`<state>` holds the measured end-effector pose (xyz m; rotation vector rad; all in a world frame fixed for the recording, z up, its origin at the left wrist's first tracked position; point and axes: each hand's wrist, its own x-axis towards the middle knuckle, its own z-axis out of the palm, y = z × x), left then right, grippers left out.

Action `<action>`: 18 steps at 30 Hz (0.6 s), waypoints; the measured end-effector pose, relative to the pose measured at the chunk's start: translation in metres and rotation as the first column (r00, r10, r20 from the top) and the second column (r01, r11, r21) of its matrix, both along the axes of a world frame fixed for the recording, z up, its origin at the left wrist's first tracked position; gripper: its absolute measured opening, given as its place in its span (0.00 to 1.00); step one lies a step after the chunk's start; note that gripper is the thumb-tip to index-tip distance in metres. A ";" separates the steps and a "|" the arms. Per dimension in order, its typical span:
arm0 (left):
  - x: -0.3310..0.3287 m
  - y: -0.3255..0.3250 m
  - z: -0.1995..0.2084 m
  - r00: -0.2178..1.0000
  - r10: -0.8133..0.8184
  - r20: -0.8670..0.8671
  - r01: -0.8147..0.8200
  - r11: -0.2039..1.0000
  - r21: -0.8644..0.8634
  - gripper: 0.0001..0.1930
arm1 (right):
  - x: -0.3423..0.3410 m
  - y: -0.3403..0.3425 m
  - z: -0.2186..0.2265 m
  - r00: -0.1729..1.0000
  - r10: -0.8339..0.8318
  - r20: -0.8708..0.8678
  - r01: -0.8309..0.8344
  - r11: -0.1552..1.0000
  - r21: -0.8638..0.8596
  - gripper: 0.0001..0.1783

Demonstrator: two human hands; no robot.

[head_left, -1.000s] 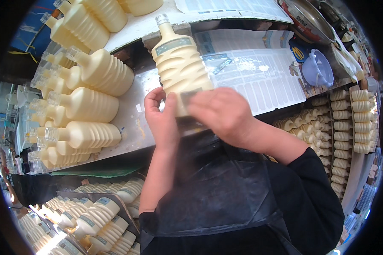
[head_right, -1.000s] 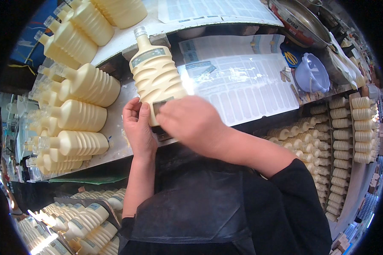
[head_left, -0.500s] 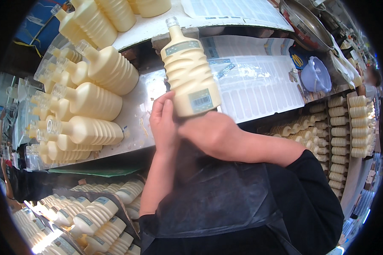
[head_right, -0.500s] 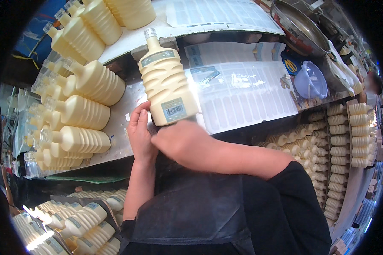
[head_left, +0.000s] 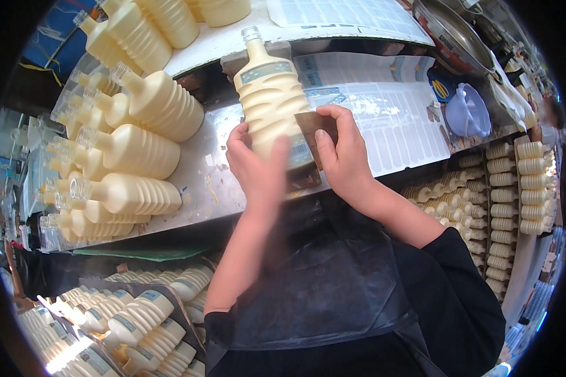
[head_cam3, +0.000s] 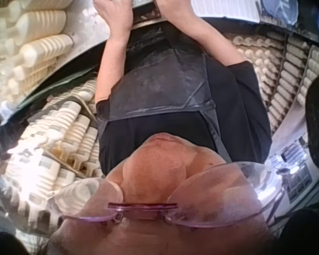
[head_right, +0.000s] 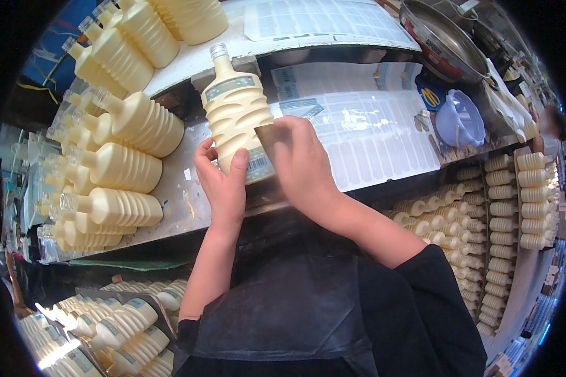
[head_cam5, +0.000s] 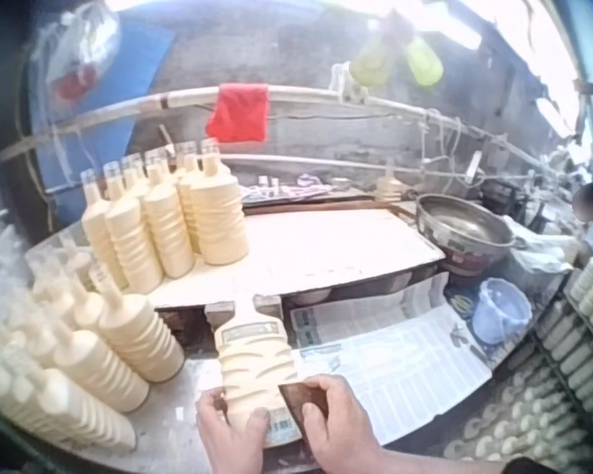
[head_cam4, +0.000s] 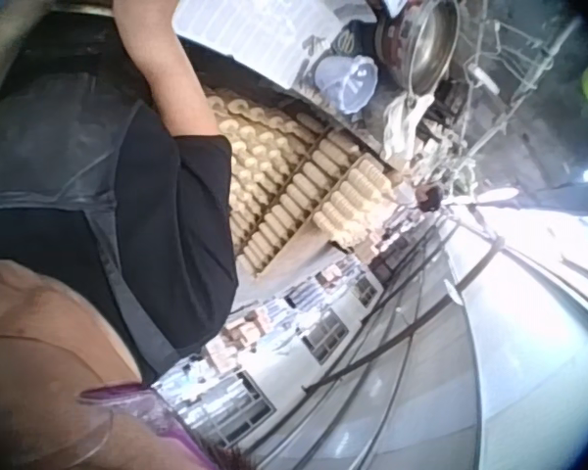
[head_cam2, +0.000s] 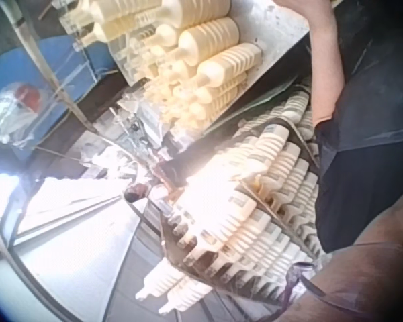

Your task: The person applies labels to cream-colored plastic bottles using a handheld tool to smooth them. The person handles each bottle one at a time, rotates it, and presses the label onto the surface before placing it aside.

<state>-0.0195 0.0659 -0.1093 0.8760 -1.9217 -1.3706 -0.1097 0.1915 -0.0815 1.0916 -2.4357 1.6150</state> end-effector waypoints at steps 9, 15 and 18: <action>0.007 -0.013 -0.021 0.991 -0.032 -0.130 0.046 0.993 0.104 0.35 | -0.023 0.017 0.003 0.910 0.223 -0.350 -0.241 0.970 -0.011 0.18; 0.009 -0.012 -0.012 0.991 -0.057 -0.124 0.073 0.989 0.129 0.32 | 0.001 0.031 0.011 0.804 0.345 -0.484 -0.372 0.927 0.043 0.17; 0.012 -0.018 -0.015 0.983 -0.045 -0.179 0.087 0.968 0.236 0.28 | -0.003 0.018 0.015 0.792 0.257 -0.554 -0.292 0.956 0.027 0.17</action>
